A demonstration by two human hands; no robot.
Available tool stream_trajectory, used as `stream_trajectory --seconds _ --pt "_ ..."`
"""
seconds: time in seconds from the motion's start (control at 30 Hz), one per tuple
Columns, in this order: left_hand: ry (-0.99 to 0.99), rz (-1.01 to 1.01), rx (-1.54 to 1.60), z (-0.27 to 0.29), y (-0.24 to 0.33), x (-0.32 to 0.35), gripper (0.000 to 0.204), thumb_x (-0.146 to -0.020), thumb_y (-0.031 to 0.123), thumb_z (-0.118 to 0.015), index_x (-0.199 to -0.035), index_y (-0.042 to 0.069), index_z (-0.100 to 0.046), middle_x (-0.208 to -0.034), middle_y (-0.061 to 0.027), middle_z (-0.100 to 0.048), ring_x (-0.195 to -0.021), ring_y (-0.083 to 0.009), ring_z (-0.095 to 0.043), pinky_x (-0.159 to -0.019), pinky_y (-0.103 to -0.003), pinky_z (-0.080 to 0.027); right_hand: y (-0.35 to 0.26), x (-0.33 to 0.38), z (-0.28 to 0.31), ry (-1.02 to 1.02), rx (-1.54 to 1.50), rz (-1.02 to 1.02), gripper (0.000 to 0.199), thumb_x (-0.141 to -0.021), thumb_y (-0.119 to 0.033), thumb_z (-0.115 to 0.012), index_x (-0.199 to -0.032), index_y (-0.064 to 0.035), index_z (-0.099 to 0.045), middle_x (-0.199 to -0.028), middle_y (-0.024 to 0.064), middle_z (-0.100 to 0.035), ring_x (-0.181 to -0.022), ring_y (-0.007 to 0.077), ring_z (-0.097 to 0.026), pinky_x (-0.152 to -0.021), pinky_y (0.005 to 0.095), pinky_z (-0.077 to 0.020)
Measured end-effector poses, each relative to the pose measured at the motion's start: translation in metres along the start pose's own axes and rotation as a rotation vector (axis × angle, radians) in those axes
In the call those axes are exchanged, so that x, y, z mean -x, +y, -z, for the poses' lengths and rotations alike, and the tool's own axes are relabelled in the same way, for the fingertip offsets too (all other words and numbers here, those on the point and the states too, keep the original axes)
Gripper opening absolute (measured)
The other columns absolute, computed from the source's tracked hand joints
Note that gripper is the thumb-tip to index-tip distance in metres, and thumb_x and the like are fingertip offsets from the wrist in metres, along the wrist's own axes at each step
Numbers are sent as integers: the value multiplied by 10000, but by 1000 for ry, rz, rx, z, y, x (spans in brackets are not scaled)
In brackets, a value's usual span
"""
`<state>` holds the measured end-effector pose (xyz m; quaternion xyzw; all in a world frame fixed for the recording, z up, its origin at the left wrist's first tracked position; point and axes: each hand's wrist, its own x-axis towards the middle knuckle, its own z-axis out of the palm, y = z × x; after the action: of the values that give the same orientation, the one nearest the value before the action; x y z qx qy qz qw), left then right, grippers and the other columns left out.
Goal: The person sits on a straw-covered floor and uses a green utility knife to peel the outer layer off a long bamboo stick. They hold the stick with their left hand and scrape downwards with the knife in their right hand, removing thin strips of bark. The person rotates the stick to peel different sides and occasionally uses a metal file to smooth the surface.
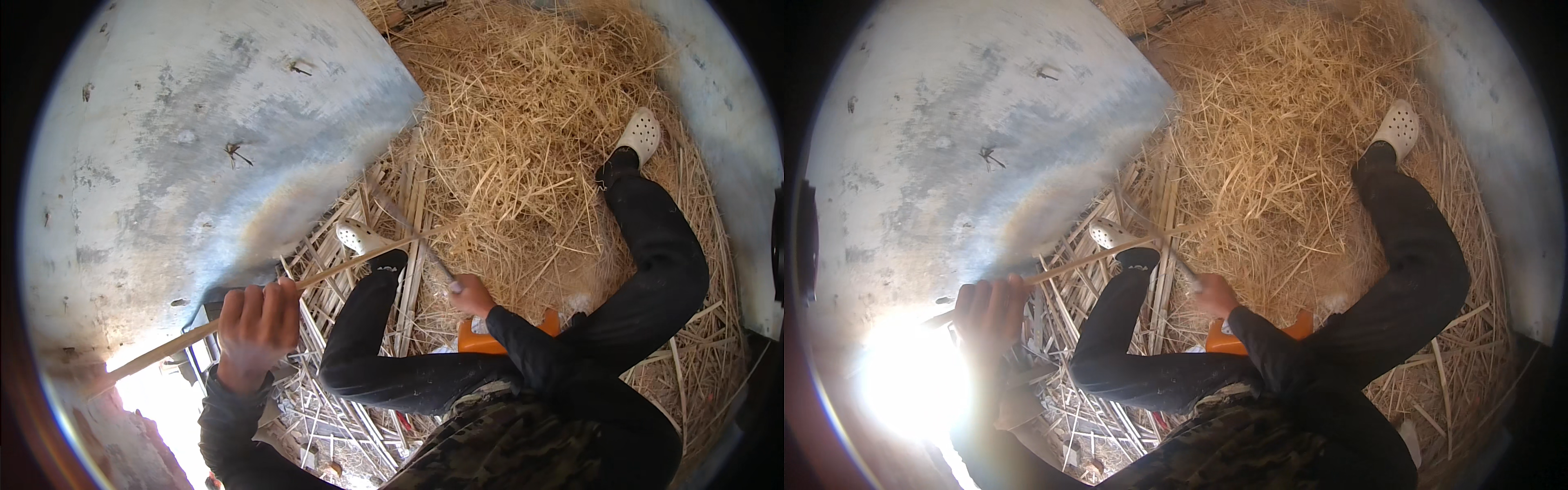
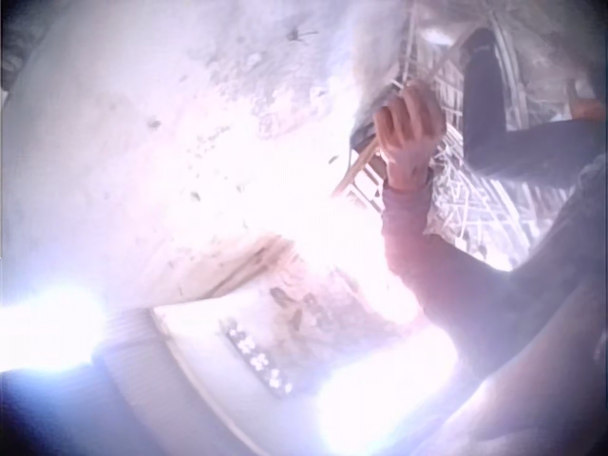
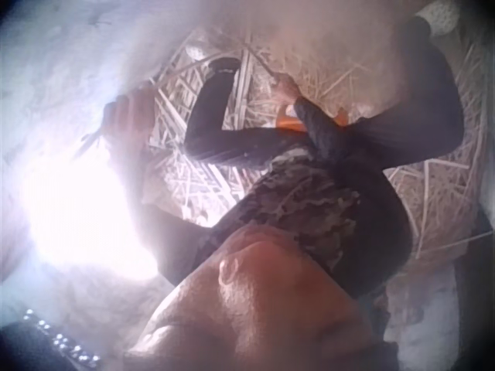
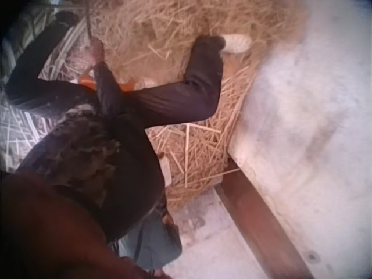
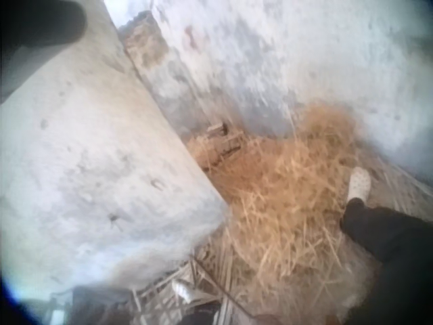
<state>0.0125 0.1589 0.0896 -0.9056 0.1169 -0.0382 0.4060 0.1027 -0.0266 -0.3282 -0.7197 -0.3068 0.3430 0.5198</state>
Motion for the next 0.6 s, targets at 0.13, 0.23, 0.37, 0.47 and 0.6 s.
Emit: stream_trajectory --seconds 0.13,0.23,0.37,0.47,0.6 --pt "-16 28 17 -2 1 10 41 -773 51 -646 -772 15 -628 -602 -7 -412 -519 -134 -424 -488 -299 -300 122 15 27 32 -237 -698 203 -794 -83 -576 -941 54 -601 -645 94 -524 -490 174 -475 -440 346 -353" --pt "-26 63 31 -6 5 14 49 -782 61 -645 -772 18 -624 -602 -7 -413 -522 -138 -427 -495 -304 -308 77 10 27 39 -405 -620 297 -778 -92 -600 -1034 57 -602 -674 97 -549 -494 178 -498 -439 329 -372" --pt "-11 78 39 -12 3 12 66 -798 79 -642 -778 18 -625 -608 -12 -420 -523 -142 -428 -497 -303 -313 11 -1 21 -99 -19 -200 257 -753 -150 -645 -923 38 -610 -700 137 -579 -636 254 -596 -573 402 -459" --pt "-51 94 35 -10 2 15 107 -802 131 -659 -777 32 -628 -616 -21 -444 -543 -155 -450 -511 -314 -331 30 0 14 -54 134 -155 203 -767 -151 -636 -871 22 -614 -761 173 -621 -759 318 -626 -681 431 -470" --pt "-258 209 160 -10 -10 30 158 -791 220 -687 -781 70 -641 -633 -32 -487 -582 -179 -487 -554 -353 -363 151 27 32 -171 341 -438 334 -837 -190 -584 -1121 -22 -635 -915 185 -649 -853 357 -626 -777 441 -490"
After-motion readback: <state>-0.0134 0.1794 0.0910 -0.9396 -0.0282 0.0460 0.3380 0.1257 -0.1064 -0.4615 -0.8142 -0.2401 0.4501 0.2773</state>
